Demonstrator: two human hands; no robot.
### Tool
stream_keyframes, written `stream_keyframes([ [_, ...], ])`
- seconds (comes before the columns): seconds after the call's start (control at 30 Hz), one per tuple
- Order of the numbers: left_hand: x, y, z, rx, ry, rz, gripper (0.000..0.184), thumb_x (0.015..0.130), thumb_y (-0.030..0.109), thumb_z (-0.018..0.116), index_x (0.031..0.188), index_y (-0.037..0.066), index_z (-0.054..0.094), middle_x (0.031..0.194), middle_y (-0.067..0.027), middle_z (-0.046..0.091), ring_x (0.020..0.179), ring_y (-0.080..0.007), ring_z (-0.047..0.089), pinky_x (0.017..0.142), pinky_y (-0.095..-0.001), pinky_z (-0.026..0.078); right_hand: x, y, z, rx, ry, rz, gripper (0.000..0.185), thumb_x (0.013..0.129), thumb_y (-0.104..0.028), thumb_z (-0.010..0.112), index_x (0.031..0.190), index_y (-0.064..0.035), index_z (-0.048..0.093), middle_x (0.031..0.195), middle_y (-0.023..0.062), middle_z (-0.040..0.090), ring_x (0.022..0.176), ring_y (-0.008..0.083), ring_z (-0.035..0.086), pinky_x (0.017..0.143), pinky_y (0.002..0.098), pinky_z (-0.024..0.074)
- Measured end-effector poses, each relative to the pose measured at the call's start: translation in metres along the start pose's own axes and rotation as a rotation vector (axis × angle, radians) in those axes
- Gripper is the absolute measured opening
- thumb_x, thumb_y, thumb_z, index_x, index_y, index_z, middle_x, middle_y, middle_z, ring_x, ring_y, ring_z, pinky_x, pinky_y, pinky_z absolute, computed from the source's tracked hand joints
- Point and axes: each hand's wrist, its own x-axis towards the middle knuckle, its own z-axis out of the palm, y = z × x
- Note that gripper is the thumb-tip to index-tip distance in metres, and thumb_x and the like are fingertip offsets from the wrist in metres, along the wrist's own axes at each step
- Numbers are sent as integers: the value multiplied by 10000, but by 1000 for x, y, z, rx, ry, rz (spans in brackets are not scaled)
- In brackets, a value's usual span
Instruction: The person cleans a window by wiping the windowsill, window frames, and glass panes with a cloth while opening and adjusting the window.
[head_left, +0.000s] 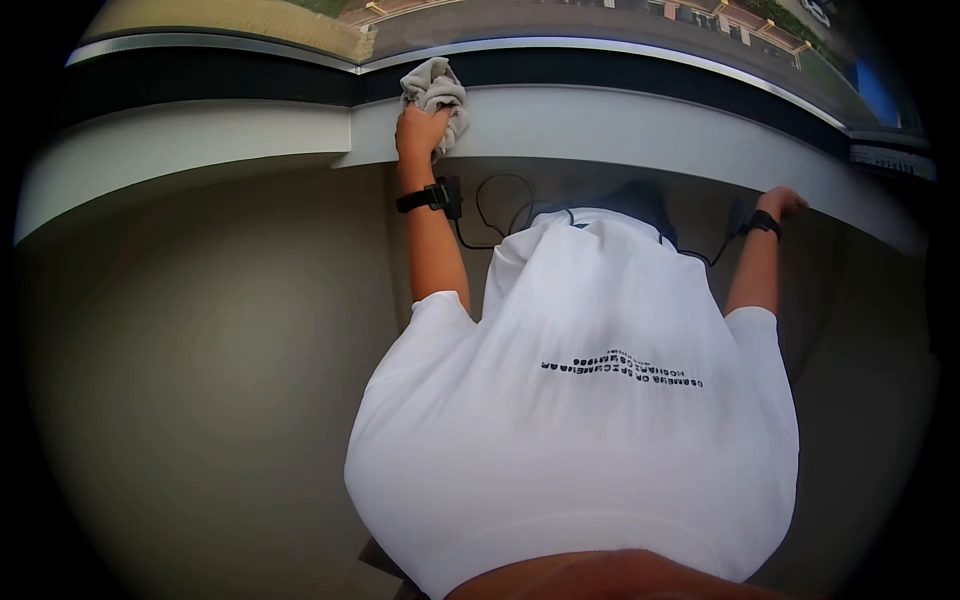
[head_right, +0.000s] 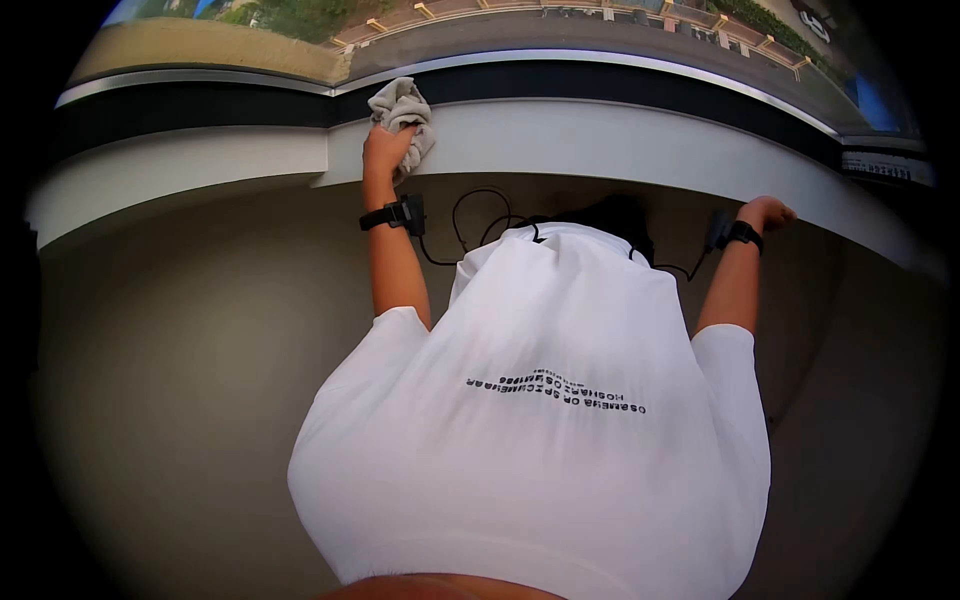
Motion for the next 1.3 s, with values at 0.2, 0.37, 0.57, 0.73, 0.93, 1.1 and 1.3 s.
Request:
stream_keyframes([
  [0.2, -16, 23, 11, -188, -199, 266, 703, 769, 476, 791, 1280, 17, 643, 1226, -258, 670, 1149, -432, 640, 1010, -488, 513, -65, 1, -24, -131, 197, -84, 697, 1088, -470, 196, 1302, 105, 527, 1395, 332, 530, 1254, 446, 573, 1054, 548, 477],
  [0.37, -22, 42, 15, -213, -388, 413, 797, 762, 484, 809, 1357, 3, 587, 1296, -268, 624, 1201, -413, 616, 1044, -463, 495, -205, 4, -58, -365, -84, -1182, 380, 1002, -363, 583, 1151, -15, 559, 1071, 161, 560, 1013, 311, 533, 920, 422, 415],
  [0.57, -38, 66, -21, -493, -758, 496, 703, 901, 467, 692, 1407, 0, 550, 1355, -266, 617, 1252, -392, 609, 1037, -426, 489, -431, 24, -71, -417, -1207, -1812, 997, 692, -402, 899, 1547, -278, 403, 1558, 161, 314, 1447, 432, 315, 1150, 614, 280],
  [0.73, 7, 16, 17, -762, -960, 439, 649, 1051, 497, 506, 1441, -21, 525, 1379, -246, 605, 1277, -317, 589, 1061, -346, 454, -478, 70, -14, -279, -1344, -1698, 1006, 616, -151, 904, 1502, -332, 463, 1471, 142, 430, 1295, 440, 491, 1074, 595, 408],
  [0.93, -64, 57, -239, -632, -500, 922, 671, 1080, 526, 436, 1500, 4, 479, 1404, -215, 614, 1249, -315, 631, 1105, -381, 419, -466, 61, -4, -499, -1089, -1897, 841, 706, -155, 824, 1449, -409, 522, 1336, 106, 512, 1034, 348, 574, 857, 476, 463],
  [1.1, -99, 57, -311, -860, -161, 1795, 656, 1079, 518, 440, 1489, 8, 485, 1386, -206, 618, 1236, -309, 632, 1098, -379, 421, -449, 77, 11, -455, -1129, -1851, 851, 701, -134, 842, 1444, -400, 524, 1392, 129, 538, 1156, 367, 596, 920, 502, 488],
  [1.3, -83, 28, -318, -879, -114, 2190, 637, 1078, 508, 445, 1476, 13, 492, 1364, -197, 622, 1221, -303, 633, 1090, -377, 424, -412, 99, 26, -361, -935, -1808, 837, 674, -54, 835, 1402, -376, 576, 1273, 132, 585, 1099, 374, 626, 890, 471, 540],
])
